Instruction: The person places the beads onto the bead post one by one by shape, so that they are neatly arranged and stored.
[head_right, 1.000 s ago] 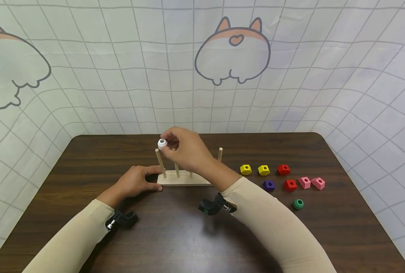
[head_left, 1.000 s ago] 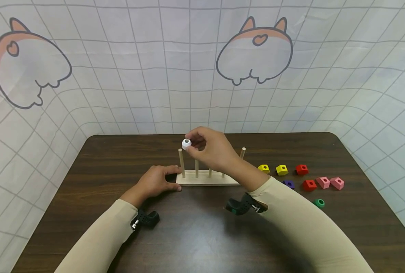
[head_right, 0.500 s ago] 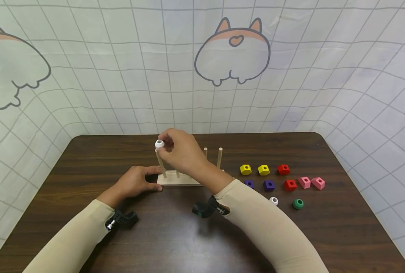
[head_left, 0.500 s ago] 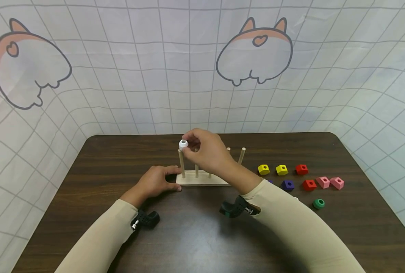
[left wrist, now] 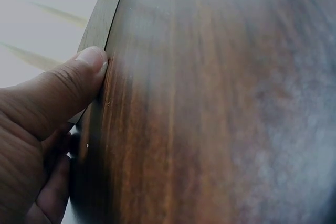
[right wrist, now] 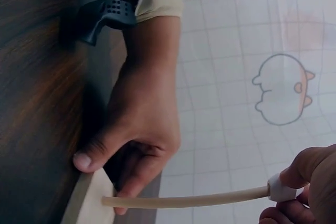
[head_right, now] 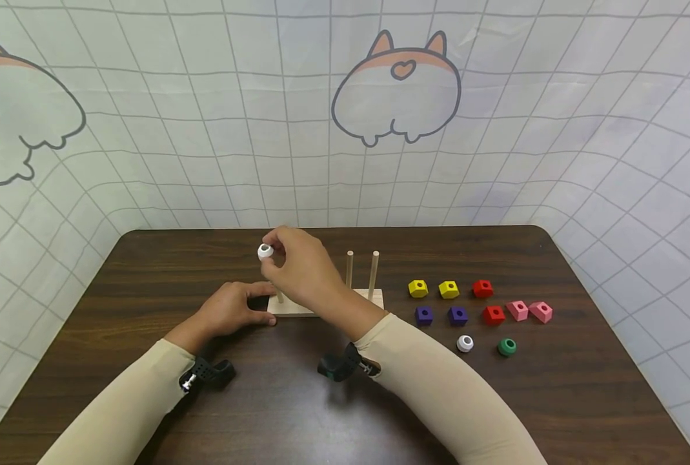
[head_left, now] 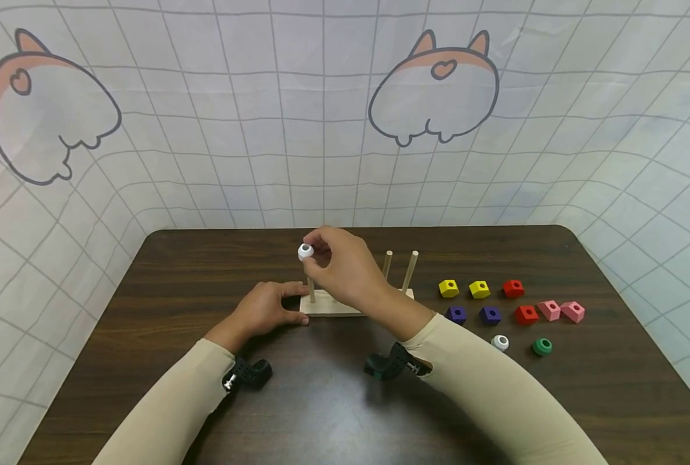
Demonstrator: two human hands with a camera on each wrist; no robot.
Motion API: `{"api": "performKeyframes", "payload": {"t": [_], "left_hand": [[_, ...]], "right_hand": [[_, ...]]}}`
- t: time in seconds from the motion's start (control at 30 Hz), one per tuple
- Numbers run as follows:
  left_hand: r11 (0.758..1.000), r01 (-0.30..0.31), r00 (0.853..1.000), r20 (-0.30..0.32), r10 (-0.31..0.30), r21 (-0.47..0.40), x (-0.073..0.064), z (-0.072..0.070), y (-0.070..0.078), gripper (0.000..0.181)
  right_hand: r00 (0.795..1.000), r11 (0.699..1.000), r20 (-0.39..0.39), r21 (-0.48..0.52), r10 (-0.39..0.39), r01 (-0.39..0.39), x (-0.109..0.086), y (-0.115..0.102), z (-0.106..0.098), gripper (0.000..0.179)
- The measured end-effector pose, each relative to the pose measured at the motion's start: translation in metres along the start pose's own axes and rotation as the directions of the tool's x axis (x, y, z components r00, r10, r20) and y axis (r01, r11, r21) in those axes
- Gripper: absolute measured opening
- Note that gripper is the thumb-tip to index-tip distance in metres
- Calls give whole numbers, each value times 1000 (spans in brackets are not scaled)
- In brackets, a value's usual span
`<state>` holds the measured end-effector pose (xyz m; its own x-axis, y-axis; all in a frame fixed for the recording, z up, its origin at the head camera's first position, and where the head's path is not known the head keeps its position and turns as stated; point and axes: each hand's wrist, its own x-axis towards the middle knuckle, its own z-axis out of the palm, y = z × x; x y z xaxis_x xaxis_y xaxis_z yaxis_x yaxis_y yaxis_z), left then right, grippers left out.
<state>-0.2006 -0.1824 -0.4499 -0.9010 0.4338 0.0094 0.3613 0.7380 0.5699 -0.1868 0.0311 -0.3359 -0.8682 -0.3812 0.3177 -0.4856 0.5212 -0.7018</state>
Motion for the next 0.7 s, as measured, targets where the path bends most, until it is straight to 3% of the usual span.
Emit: {"api": "performKeyframes", "payload": {"t": [0.2, 0.7], "left_hand": [[1000, -5, 1000, 5, 5, 9, 0, 1, 1, 60], [1000, 12, 1000, 11, -13, 8, -1, -1, 3, 59]], "right_hand": [[1000, 1000, -19, 1, 24, -24, -5, 7, 9, 20], [988, 999, -156, 40, -17, 23, -11, 21, 28, 22]]}}
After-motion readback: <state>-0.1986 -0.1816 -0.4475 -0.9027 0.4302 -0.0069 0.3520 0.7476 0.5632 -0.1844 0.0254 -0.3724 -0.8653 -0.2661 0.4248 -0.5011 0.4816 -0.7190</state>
